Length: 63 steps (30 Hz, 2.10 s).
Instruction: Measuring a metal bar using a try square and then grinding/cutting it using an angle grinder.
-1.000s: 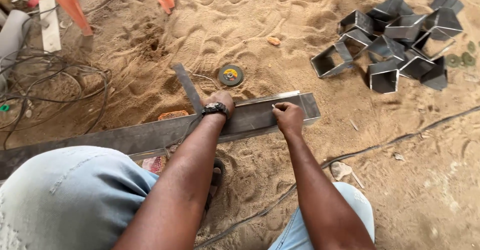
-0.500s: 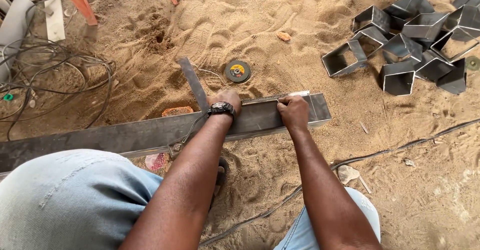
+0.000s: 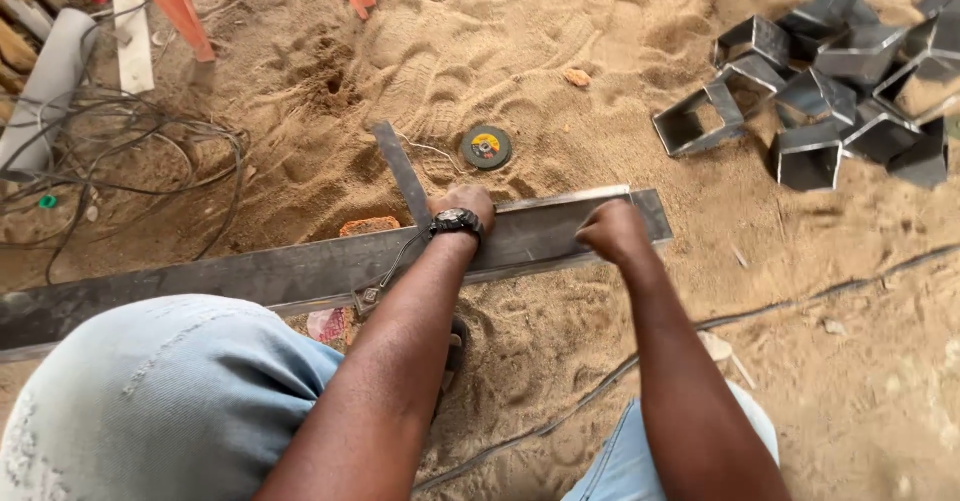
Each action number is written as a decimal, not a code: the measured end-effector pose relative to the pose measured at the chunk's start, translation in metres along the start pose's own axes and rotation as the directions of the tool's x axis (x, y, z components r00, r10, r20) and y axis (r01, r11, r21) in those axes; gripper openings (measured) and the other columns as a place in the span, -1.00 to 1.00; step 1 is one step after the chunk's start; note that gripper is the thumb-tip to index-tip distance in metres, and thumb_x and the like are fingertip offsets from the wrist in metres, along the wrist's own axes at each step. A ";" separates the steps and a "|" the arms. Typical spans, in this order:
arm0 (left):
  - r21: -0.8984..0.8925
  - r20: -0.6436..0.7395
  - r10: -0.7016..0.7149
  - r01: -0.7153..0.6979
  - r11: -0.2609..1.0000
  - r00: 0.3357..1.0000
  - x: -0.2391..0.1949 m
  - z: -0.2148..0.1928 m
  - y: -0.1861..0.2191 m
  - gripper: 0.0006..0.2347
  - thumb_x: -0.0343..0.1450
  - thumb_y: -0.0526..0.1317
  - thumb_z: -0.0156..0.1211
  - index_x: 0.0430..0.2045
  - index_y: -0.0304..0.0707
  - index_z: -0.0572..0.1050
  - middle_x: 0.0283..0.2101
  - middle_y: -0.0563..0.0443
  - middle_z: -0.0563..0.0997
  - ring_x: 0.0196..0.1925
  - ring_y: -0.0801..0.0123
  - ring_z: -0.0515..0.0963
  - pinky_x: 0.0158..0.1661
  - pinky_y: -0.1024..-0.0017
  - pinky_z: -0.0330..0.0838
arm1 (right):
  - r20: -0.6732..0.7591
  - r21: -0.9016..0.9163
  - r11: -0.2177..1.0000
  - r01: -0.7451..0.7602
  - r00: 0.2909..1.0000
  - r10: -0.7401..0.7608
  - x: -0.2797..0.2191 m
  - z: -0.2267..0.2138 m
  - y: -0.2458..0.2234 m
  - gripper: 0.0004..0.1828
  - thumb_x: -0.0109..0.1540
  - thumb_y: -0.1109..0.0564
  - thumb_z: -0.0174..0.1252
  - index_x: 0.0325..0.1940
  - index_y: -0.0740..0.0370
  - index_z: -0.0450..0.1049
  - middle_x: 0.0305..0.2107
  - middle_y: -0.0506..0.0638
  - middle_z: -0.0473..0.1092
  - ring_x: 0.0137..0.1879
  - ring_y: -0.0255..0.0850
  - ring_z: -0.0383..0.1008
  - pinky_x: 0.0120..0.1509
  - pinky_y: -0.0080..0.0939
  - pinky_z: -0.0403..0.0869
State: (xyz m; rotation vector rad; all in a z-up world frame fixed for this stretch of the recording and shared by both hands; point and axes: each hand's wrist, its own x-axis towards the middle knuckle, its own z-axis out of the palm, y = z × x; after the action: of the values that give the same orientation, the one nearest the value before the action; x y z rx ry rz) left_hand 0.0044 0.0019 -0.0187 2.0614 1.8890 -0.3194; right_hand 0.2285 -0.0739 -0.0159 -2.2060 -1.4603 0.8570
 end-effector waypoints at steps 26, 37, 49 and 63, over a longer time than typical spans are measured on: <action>-0.422 -0.019 0.258 -0.241 0.874 0.966 -0.200 0.219 0.140 -0.23 0.36 0.05 0.36 0.44 -0.02 0.04 0.31 -0.26 0.34 0.17 0.00 0.48 0.09 -0.11 0.43 | -0.098 0.973 0.219 0.069 0.987 0.127 -0.081 -0.046 0.028 -0.77 0.36 0.26 0.04 0.11 0.30 0.43 -0.33 0.09 0.47 -0.28 -0.20 0.52 -0.18 -0.24 0.62; -0.397 -0.461 0.140 -0.344 0.851 0.876 -0.167 0.160 0.087 -0.12 0.29 -0.14 0.48 0.42 0.02 -0.09 0.48 -0.45 -0.08 0.47 -0.22 -0.03 0.28 -0.32 -0.02 | -0.039 0.998 0.042 0.041 0.998 -0.053 -0.093 -0.061 0.030 -0.78 0.39 0.20 0.01 0.10 0.23 0.44 -0.25 0.05 0.54 -0.17 -0.16 0.58 -0.04 -0.08 0.63; -0.025 -0.329 -0.238 0.244 0.970 0.914 -0.106 0.070 -0.081 -0.69 0.52 -0.05 0.08 0.08 -0.13 0.33 0.10 -0.12 0.35 0.20 0.08 0.36 0.08 -0.03 0.37 | -0.017 1.000 0.026 0.013 0.984 0.179 -0.089 -0.069 0.027 -0.74 0.36 0.24 0.04 0.13 0.35 0.44 -0.27 0.12 0.56 -0.23 -0.17 0.60 -0.14 -0.18 0.67; 0.159 -0.510 0.372 -0.340 0.927 0.776 -0.093 0.126 0.001 -0.72 0.39 -0.11 0.38 -0.06 -0.03 0.54 -0.01 0.05 0.57 0.01 0.30 0.55 -0.01 0.23 0.50 | -0.024 0.995 0.098 0.008 0.986 0.165 -0.083 -0.062 0.025 -0.75 0.36 0.24 0.06 0.10 0.36 0.45 -0.26 0.13 0.55 -0.22 -0.16 0.60 -0.14 -0.17 0.67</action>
State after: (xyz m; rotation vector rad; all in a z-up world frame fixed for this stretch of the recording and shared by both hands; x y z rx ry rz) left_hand 0.0030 -0.1323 -0.0995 2.6939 1.6935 0.3391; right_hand 0.2632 -0.1577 0.0394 -1.1331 -0.2820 1.1902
